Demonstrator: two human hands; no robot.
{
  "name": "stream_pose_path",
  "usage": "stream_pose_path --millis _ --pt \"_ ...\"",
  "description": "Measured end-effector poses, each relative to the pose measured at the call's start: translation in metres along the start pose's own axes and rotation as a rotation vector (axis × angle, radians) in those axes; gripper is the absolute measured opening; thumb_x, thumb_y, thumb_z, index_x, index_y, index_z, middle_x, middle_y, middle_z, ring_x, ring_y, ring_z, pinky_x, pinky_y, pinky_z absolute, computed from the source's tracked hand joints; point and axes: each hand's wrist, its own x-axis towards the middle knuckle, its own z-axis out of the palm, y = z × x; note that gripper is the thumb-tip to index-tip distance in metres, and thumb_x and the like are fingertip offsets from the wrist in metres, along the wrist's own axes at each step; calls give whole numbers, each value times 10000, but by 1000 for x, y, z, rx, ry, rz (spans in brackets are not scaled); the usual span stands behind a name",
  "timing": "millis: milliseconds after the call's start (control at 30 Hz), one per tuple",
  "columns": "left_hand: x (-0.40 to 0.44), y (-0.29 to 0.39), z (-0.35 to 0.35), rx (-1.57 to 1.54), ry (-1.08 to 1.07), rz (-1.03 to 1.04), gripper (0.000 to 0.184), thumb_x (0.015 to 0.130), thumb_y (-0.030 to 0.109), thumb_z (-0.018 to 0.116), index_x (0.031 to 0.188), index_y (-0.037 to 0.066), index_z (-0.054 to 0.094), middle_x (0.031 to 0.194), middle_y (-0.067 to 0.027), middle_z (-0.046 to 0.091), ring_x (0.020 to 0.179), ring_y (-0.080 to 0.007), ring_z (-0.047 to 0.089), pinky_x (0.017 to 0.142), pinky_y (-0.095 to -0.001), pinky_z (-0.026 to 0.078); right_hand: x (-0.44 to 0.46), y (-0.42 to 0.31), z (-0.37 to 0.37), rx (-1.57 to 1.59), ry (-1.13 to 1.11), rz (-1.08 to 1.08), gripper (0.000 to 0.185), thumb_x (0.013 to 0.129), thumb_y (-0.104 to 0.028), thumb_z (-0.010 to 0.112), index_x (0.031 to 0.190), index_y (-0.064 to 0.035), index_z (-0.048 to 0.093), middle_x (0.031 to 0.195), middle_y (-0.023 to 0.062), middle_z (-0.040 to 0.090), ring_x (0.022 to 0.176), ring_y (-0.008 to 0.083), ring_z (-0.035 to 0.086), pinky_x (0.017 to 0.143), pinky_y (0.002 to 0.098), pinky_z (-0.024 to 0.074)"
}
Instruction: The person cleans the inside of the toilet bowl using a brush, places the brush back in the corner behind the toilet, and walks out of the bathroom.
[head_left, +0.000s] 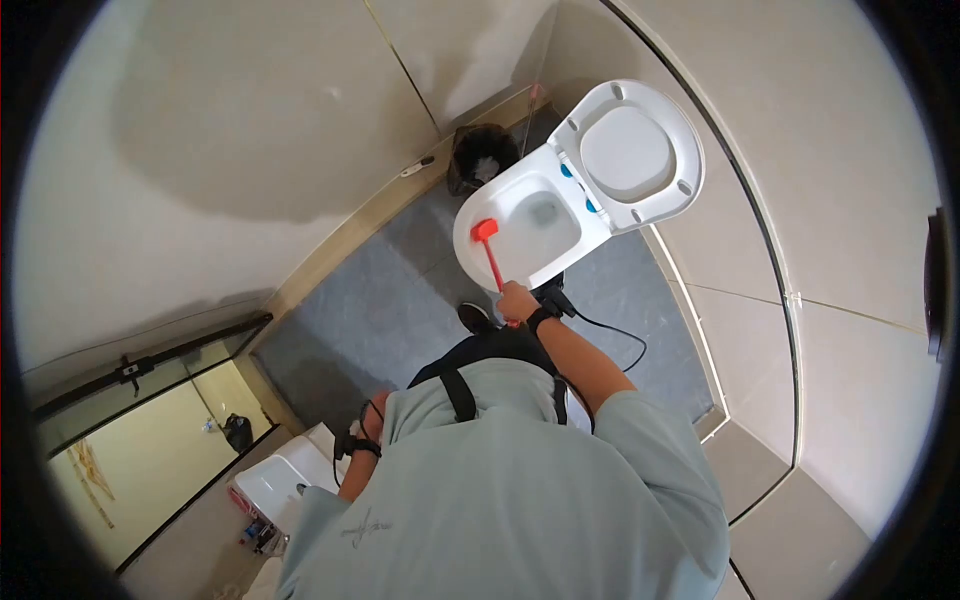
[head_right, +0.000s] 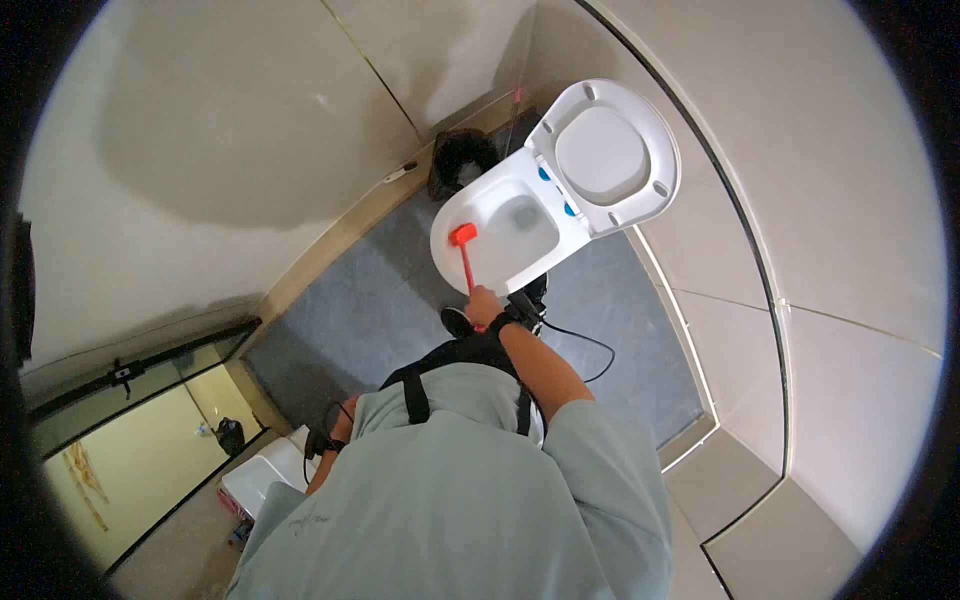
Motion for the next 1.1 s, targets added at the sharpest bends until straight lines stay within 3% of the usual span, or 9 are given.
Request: stream_pose_path --millis 133,433,633,733,800,900,967,1033,1100 --pt "-2 5 19 240 6 127 247 793 189 443 921 0 540 845 -91 567 780 -169 524 700 -274 408 41 14 -26 -166 79 -18 174 636 -105 501 704 54 496 638 234 550 623 356 568 552 400 473" --pt "20 0 47 3 175 -231 264 802 248 474 944 33 532 794 -54 556 729 -152 517 666 -281 412 59 84 -109 132 62 367 182 733 -133 416 811 4 507 788 223 555 712 370 551 572 403 453" --pt "21 13 98 -25 213 -262 295 828 308 428 950 58 523 700 -42 547 645 -134 510 581 -269 408 94 134 -103 141 193 378 156 732 -101 431 830 -11 511 720 170 565 755 314 559 629 383 459" --pt "15 36 123 46 239 -290 258 823 244 416 945 41 517 701 -56 546 638 -139 518 579 -269 420 117 164 -84 213 -58 178 124 749 -91 390 763 -51 506 604 120 533 618 275 561 520 389 453" --pt "17 41 134 3 250 -334 261 847 253 401 977 51 504 705 -55 544 665 -150 525 597 -285 425 108 151 -95 1391 -392 242 114 758 -90 384 699 -73 480 505 62 468 508 207 531 421 391 425" --pt "27 16 140 -55 217 -315 242 847 228 393 977 57 506 703 -60 543 654 -158 528 593 -290 429 87 109 -105 1596 -409 423 101 797 -190 392 704 -174 429 501 -6 404 407 129 412 332 216 267" --pt "32 9 147 -112 209 -289 225 843 206 392 968 64 514 704 -62 547 644 -159 530 588 -292 431 69 78 -113 840 -374 -12 101 794 -181 397 702 -157 431 494 -8 401 400 118 409 318 239 281" --pt "31 30 158 -65 258 -288 231 823 200 409 948 48 531 687 -60 560 644 -132 523 593 -257 422 102 127 -46 139 -234 -450 164 662 -103 515 797 -11 525 570 146 520 552 278 540 488 405 434" --pt "33 21 160 -85 236 -249 239 826 208 404 944 46 534 700 -63 562 654 -134 522 617 -260 417 63 90 -53 -182 -466 -426 237 644 -71 515 857 32 532 670 200 550 669 348 548 602 411 447"
